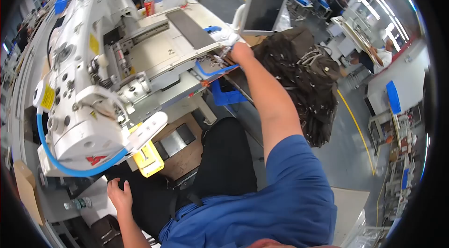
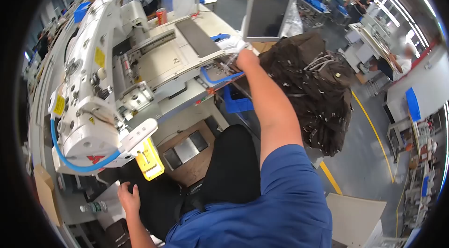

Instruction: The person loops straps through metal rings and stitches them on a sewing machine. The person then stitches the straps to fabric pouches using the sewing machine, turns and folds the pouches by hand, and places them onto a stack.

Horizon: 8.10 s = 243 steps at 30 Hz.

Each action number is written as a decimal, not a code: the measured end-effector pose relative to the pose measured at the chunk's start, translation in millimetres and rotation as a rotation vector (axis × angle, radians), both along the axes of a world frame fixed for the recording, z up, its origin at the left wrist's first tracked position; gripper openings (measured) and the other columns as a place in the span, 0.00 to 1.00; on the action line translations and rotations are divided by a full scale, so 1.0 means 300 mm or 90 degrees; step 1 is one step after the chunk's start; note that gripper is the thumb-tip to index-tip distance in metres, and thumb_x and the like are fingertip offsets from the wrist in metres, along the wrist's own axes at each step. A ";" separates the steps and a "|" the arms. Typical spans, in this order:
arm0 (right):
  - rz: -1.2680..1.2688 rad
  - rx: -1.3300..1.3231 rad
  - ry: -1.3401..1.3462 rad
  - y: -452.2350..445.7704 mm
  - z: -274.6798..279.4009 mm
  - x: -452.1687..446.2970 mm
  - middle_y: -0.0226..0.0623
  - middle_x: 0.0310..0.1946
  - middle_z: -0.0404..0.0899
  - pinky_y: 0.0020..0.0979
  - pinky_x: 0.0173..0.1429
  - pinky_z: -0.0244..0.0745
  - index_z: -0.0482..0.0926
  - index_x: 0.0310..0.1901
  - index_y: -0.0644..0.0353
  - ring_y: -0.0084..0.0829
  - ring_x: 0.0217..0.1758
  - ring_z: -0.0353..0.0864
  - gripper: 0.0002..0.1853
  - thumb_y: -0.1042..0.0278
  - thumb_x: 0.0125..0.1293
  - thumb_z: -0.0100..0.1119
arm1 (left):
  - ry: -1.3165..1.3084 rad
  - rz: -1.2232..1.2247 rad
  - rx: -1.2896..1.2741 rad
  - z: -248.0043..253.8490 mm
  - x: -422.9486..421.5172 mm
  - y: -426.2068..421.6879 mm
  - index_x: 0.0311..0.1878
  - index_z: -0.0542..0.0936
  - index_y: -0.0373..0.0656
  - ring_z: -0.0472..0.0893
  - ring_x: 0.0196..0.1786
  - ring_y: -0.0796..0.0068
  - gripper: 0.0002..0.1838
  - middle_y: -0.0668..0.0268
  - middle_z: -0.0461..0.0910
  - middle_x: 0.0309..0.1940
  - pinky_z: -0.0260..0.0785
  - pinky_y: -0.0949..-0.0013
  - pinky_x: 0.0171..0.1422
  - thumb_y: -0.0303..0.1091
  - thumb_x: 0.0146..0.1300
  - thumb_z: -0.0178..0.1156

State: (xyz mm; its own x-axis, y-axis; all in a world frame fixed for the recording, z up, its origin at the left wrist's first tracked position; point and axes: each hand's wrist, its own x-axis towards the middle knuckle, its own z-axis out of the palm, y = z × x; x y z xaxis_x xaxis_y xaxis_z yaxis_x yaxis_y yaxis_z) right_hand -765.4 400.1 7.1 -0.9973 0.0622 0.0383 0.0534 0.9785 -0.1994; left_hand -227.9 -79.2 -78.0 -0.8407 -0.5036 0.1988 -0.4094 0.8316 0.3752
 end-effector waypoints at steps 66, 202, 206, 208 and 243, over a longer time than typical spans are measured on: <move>0.474 -0.924 -0.219 -0.534 0.097 1.436 0.34 0.33 0.86 0.24 0.39 0.80 0.78 0.39 0.62 0.20 0.34 0.85 0.18 0.72 0.57 0.83 | 0.274 -0.361 0.566 0.434 -0.077 0.427 0.43 0.87 0.36 0.87 0.33 0.72 0.09 0.59 0.88 0.32 0.77 0.73 0.37 0.29 0.64 0.75; 0.090 -0.728 -0.018 -0.221 -0.037 0.237 0.35 0.37 0.85 0.27 0.41 0.81 0.83 0.51 0.68 0.25 0.39 0.86 0.11 0.74 0.70 0.65 | 0.066 -0.292 0.896 0.278 -0.052 0.462 0.49 0.81 0.33 0.76 0.35 0.88 0.09 0.68 0.77 0.41 0.70 0.79 0.40 0.17 0.67 0.66; 0.151 -1.001 -0.224 -0.313 0.036 0.641 0.37 0.43 0.82 0.31 0.47 0.83 0.76 0.53 0.65 0.29 0.43 0.85 0.11 0.73 0.74 0.64 | 0.059 -0.303 0.882 0.290 -0.071 0.447 0.48 0.82 0.32 0.77 0.37 0.88 0.09 0.68 0.78 0.42 0.71 0.79 0.41 0.17 0.67 0.67; 0.274 -1.016 -0.297 -0.367 0.060 0.857 0.37 0.37 0.83 0.31 0.45 0.83 0.77 0.50 0.64 0.28 0.37 0.85 0.09 0.76 0.72 0.65 | 0.053 -0.275 0.935 0.301 -0.083 0.452 0.50 0.81 0.33 0.77 0.37 0.89 0.09 0.69 0.78 0.41 0.71 0.79 0.41 0.18 0.68 0.66; 0.589 -0.681 -0.262 -0.537 0.210 1.304 0.34 0.38 0.85 0.27 0.48 0.79 0.85 0.44 0.66 0.23 0.39 0.83 0.12 0.74 0.62 0.76 | 0.161 -0.260 0.786 0.380 -0.054 0.481 0.54 0.73 0.40 0.83 0.33 0.82 0.20 0.65 0.83 0.38 0.76 0.75 0.38 0.24 0.63 0.71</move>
State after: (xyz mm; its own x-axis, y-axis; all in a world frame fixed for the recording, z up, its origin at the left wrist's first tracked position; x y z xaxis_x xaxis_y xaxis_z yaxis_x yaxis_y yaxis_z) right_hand -374.2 239.1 70.0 -0.6254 -0.7744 0.0958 -0.2639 0.0944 -0.9599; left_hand -244.1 65.0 36.1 -0.9819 -0.1867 -0.0319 -0.0203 -0.0638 0.9978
